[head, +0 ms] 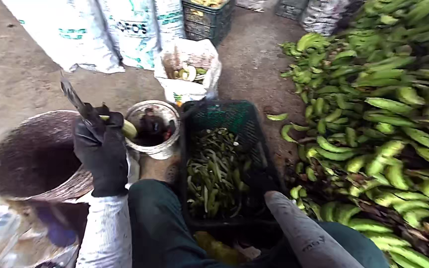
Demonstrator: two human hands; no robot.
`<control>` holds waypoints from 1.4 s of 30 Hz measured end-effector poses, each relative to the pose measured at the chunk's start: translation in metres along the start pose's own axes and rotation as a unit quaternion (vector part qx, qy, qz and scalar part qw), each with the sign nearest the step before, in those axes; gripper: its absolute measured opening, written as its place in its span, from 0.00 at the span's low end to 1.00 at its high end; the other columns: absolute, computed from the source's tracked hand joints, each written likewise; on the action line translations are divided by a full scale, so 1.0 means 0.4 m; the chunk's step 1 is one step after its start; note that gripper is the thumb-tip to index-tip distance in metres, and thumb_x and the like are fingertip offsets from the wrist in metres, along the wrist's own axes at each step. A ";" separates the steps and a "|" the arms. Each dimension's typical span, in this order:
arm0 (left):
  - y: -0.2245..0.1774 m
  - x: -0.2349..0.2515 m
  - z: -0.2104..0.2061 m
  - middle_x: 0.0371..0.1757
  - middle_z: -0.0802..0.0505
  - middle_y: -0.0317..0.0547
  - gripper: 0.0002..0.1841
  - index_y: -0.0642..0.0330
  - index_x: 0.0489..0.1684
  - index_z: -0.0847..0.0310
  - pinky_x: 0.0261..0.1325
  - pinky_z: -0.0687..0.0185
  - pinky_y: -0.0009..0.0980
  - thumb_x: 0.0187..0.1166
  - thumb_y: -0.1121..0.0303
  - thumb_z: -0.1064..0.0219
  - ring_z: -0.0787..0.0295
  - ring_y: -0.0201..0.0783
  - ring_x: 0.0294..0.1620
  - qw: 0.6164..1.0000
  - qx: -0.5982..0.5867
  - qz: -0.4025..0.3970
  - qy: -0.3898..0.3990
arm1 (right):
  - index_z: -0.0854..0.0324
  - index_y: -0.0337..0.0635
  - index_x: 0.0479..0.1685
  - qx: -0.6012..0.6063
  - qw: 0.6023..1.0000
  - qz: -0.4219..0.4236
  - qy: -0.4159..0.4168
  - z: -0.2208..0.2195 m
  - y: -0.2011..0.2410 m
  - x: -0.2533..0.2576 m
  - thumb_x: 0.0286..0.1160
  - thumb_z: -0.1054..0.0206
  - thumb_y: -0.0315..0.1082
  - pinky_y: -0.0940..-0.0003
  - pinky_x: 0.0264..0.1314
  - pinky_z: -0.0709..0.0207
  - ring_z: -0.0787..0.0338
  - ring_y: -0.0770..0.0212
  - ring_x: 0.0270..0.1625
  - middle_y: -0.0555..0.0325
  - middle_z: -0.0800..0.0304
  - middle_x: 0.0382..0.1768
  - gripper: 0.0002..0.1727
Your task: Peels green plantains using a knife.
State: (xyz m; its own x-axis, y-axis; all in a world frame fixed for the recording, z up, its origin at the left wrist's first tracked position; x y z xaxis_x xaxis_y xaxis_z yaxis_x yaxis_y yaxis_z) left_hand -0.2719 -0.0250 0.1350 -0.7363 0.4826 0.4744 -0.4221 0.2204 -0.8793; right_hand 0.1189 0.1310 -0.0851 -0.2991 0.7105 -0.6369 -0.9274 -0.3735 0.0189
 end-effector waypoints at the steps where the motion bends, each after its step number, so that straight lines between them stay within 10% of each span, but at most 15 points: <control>1: 0.018 0.029 0.061 0.51 0.11 0.30 0.18 0.53 0.66 0.28 0.48 0.11 0.30 0.81 0.64 0.32 0.12 0.26 0.45 0.999 0.019 -0.003 -0.030 | 0.48 0.51 0.94 -0.011 1.000 -0.008 0.009 -0.028 0.001 0.009 0.69 0.23 0.47 0.24 0.84 0.49 0.50 0.30 0.92 0.37 0.50 0.91 0.51; 7: 0.046 0.089 0.154 0.59 0.14 0.37 0.27 0.54 0.79 0.35 0.49 0.15 0.30 0.83 0.57 0.34 0.15 0.26 0.47 0.988 0.077 0.086 -0.100 | 0.54 0.47 0.96 -0.036 0.998 0.000 -0.046 -0.101 -0.014 0.044 0.73 0.27 0.41 0.23 0.86 0.60 0.62 0.39 0.96 0.48 0.62 0.96 0.51; 12: -0.025 -0.023 -0.162 0.50 0.13 0.42 0.19 0.59 0.73 0.28 0.41 0.14 0.34 0.90 0.61 0.43 0.16 0.32 0.40 0.978 -0.152 0.139 0.020 | 0.33 0.41 0.85 0.031 0.995 0.034 -0.086 -0.081 -0.052 0.068 0.71 0.26 0.44 0.33 0.86 0.44 0.35 0.35 0.86 0.37 0.35 0.85 0.40; 14: -0.012 -0.157 -0.309 0.48 0.13 0.42 0.21 0.45 0.76 0.27 0.37 0.18 0.34 0.89 0.51 0.42 0.18 0.35 0.38 0.935 -0.225 0.240 0.134 | 0.33 0.37 0.83 0.105 0.987 0.026 -0.115 -0.017 -0.043 0.018 0.79 0.31 0.44 0.31 0.76 0.32 0.21 0.31 0.75 0.31 0.22 0.74 0.35; 16: 0.012 -0.277 -0.424 0.43 0.14 0.46 0.22 0.56 0.76 0.29 0.35 0.18 0.31 0.89 0.57 0.39 0.18 0.35 0.33 0.878 -0.280 0.334 0.198 | 0.36 0.35 0.85 0.195 0.964 0.031 -0.177 0.053 -0.028 -0.054 0.82 0.34 0.47 0.32 0.75 0.30 0.19 0.30 0.72 0.29 0.20 0.71 0.37; 21: 0.056 -0.493 -0.513 0.36 0.15 0.44 0.20 0.63 0.69 0.28 0.31 0.18 0.29 0.91 0.57 0.43 0.19 0.34 0.27 0.802 -0.246 0.472 0.272 | 0.36 0.39 0.86 0.388 0.863 0.103 -0.306 0.182 0.010 -0.205 0.76 0.32 0.48 0.50 0.76 0.25 0.18 0.51 0.73 0.41 0.21 0.74 0.39; 24: 0.046 -0.531 -0.523 0.27 0.19 0.40 0.18 0.63 0.65 0.29 0.27 0.21 0.28 0.93 0.57 0.46 0.23 0.32 0.22 0.804 -0.242 0.461 0.288 | 0.29 0.40 0.79 0.482 0.789 0.124 -0.360 0.231 0.013 -0.249 0.75 0.30 0.51 0.63 0.61 0.14 0.10 0.66 0.58 0.52 0.11 0.60 0.36; 29: 0.092 -0.584 -0.540 0.54 0.12 0.51 0.23 0.64 0.79 0.35 0.45 0.12 0.35 0.92 0.58 0.45 0.12 0.37 0.45 0.819 -0.190 0.443 0.312 | 0.20 0.44 0.44 0.734 0.518 0.235 -0.371 0.279 -0.017 -0.256 0.83 0.44 0.42 0.78 0.33 0.24 0.23 0.74 0.26 0.67 0.20 0.26 0.13; 32: 0.114 -0.573 -0.533 0.60 0.12 0.53 0.24 0.62 0.80 0.32 0.55 0.11 0.38 0.93 0.57 0.48 0.11 0.38 0.54 0.827 -0.152 0.414 0.348 | 0.19 0.49 0.33 0.785 0.396 0.347 -0.327 0.307 -0.024 -0.268 0.91 0.56 0.47 0.82 0.27 0.27 0.27 0.77 0.18 0.71 0.27 0.16 0.23; 37: 0.101 -0.445 -0.479 0.43 0.14 0.45 0.22 0.63 0.72 0.28 0.39 0.15 0.32 0.90 0.57 0.41 0.16 0.33 0.36 0.888 -0.145 0.382 0.211 | 0.19 0.45 0.38 0.742 0.483 0.203 -0.419 0.305 -0.064 -0.280 0.77 0.39 0.38 0.79 0.29 0.26 0.25 0.75 0.22 0.68 0.22 0.21 0.07; 39: 0.027 -0.401 -0.457 0.53 0.08 0.45 0.23 0.67 0.72 0.23 0.53 0.13 0.32 0.88 0.60 0.39 0.11 0.32 0.47 0.921 -0.092 0.217 0.311 | 0.19 0.43 0.43 0.711 0.531 0.193 -0.418 0.307 -0.067 -0.282 0.75 0.34 0.40 0.79 0.31 0.24 0.22 0.75 0.24 0.68 0.19 0.23 0.10; 42: -0.051 -0.436 -0.472 0.66 0.09 0.44 0.18 0.57 0.61 0.11 0.75 0.21 0.44 0.78 0.59 0.31 0.15 0.39 0.69 0.872 -0.042 -0.054 0.484 | 0.19 0.40 0.50 0.693 0.591 0.195 -0.365 0.302 -0.043 -0.285 0.75 0.31 0.43 0.76 0.37 0.21 0.18 0.73 0.29 0.66 0.15 0.28 0.16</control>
State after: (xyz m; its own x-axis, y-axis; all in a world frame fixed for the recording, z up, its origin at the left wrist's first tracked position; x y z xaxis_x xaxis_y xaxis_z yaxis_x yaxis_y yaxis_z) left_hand -0.0349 0.0464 0.0624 0.1140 0.9357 0.3339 -0.3905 0.3512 -0.8510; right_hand 0.1417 0.1284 0.0803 -0.0987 0.9883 0.1164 0.1013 -0.1064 0.9891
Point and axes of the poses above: each hand's wrist, its own x-axis towards the middle knuckle, its own z-axis out of the back of the hand, y = z × x, the point moved 6 cm from there along x, towards the middle knuckle
